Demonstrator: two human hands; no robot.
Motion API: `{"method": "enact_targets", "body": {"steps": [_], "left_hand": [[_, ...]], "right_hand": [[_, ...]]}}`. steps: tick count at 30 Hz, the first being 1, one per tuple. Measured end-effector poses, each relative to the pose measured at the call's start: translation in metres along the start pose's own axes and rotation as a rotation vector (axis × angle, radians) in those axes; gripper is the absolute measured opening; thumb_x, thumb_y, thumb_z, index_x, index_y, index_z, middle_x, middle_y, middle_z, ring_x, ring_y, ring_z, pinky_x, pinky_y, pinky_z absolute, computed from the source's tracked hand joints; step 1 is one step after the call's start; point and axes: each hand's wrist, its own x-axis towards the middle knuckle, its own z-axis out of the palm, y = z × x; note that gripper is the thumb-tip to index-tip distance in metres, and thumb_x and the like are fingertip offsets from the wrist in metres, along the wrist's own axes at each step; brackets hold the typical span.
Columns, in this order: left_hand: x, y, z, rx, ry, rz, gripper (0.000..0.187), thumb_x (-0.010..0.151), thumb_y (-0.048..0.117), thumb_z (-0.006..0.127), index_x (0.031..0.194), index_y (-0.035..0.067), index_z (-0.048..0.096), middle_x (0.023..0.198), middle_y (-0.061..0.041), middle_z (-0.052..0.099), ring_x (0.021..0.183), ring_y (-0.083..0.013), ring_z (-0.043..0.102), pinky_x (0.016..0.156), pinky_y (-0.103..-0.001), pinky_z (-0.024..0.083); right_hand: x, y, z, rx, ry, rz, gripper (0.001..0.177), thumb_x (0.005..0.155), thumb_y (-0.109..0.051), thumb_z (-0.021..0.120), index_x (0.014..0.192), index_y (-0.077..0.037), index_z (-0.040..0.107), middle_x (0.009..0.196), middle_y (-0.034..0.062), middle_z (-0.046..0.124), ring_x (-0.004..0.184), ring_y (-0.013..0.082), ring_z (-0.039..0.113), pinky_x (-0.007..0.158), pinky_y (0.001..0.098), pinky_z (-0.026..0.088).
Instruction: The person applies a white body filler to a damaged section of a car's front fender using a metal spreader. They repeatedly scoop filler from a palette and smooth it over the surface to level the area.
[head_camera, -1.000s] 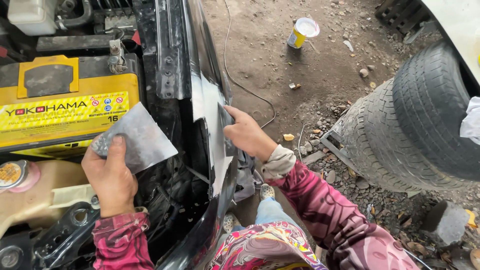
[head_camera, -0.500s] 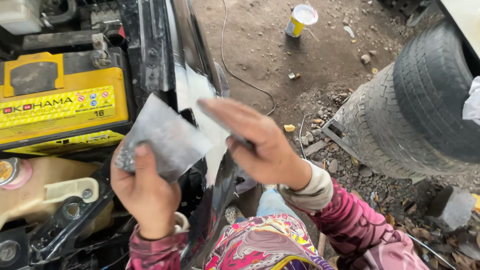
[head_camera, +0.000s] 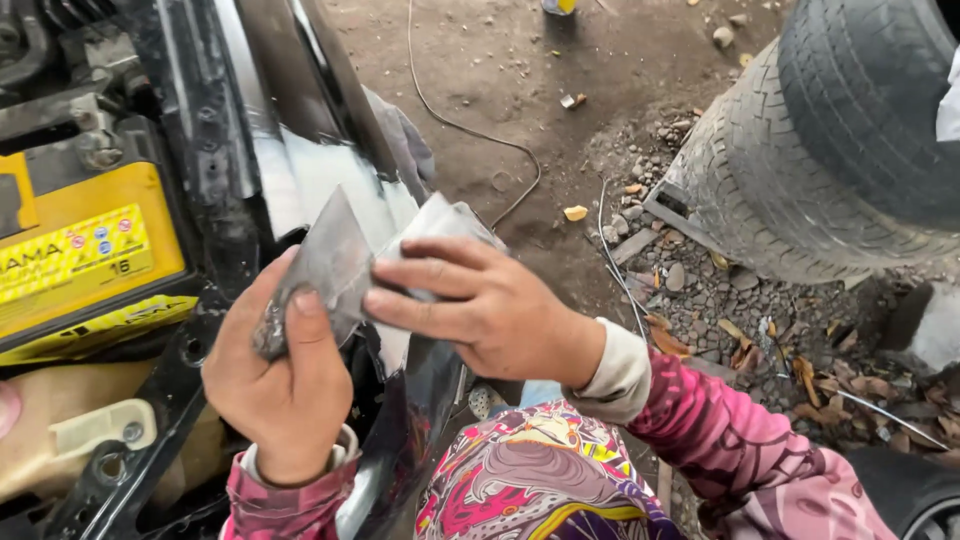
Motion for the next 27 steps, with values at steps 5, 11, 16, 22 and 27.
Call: {"method": "enact_targets", "body": {"steps": [5, 11, 16, 22, 27], "left_hand": [[-0.027, -0.059, -0.021, -0.404, 0.234, -0.086, 0.026, 0.112, 0.017, 0.071, 0.129, -0.003, 0.067, 0.116, -0.011, 0.071, 0.102, -0.0164, 0.067, 0.092, -0.030, 0.054], [-0.007, -0.132, -0.080, 0.122, 0.236, 0.166, 0.042, 0.111, 0.019, 0.061, 0.142, -0.008, 0.049, 0.138, -0.025, 0.057, 0.118, -0.0308, 0.062, 0.102, -0.040, 0.057], [0.002, -0.153, -0.077, -0.393, 0.182, -0.264, 0.045, 0.104, 0.020, 0.062, 0.137, -0.008, 0.052, 0.128, -0.016, 0.062, 0.111, -0.0258, 0.065, 0.100, -0.040, 0.055], [-0.001, -0.154, -0.076, -0.419, 0.195, -0.286, 0.049, 0.101, 0.024, 0.070, 0.137, -0.007, 0.056, 0.126, -0.016, 0.066, 0.110, -0.0253, 0.068, 0.101, -0.038, 0.057], [-0.007, -0.162, -0.080, -0.397, 0.187, -0.251, 0.046, 0.103, 0.027, 0.073, 0.131, -0.006, 0.057, 0.123, -0.015, 0.066, 0.108, -0.0238, 0.067, 0.101, -0.037, 0.055]], "right_hand": [[-0.034, 0.021, 0.035, 0.217, -0.132, 0.059, 0.068, 0.079, 0.004, 0.060, 0.144, -0.015, 0.059, 0.146, 0.0094, 0.060, 0.136, 0.0329, 0.056, 0.117, 0.0435, 0.046], [-0.099, 0.091, 0.079, 0.934, 0.112, 0.901, 0.066, 0.081, 0.006, 0.058, 0.146, -0.003, 0.059, 0.122, 0.0065, 0.070, 0.110, 0.0160, 0.062, 0.099, 0.0310, 0.049], [-0.127, 0.117, 0.144, 1.626, 0.393, 1.157, 0.055, 0.085, 0.003, 0.061, 0.140, 0.005, 0.057, 0.117, 0.0095, 0.072, 0.100, 0.0165, 0.070, 0.092, 0.0331, 0.056], [-0.105, 0.108, 0.144, 1.522, 0.246, 1.093, 0.054, 0.089, 0.000, 0.064, 0.142, 0.002, 0.055, 0.115, 0.0090, 0.072, 0.097, 0.0140, 0.067, 0.088, 0.0310, 0.055], [-0.107, 0.149, 0.141, 1.321, 0.274, 1.101, 0.057, 0.084, -0.002, 0.061, 0.141, 0.002, 0.058, 0.113, 0.0042, 0.072, 0.093, 0.0081, 0.067, 0.084, 0.0255, 0.055]]}}
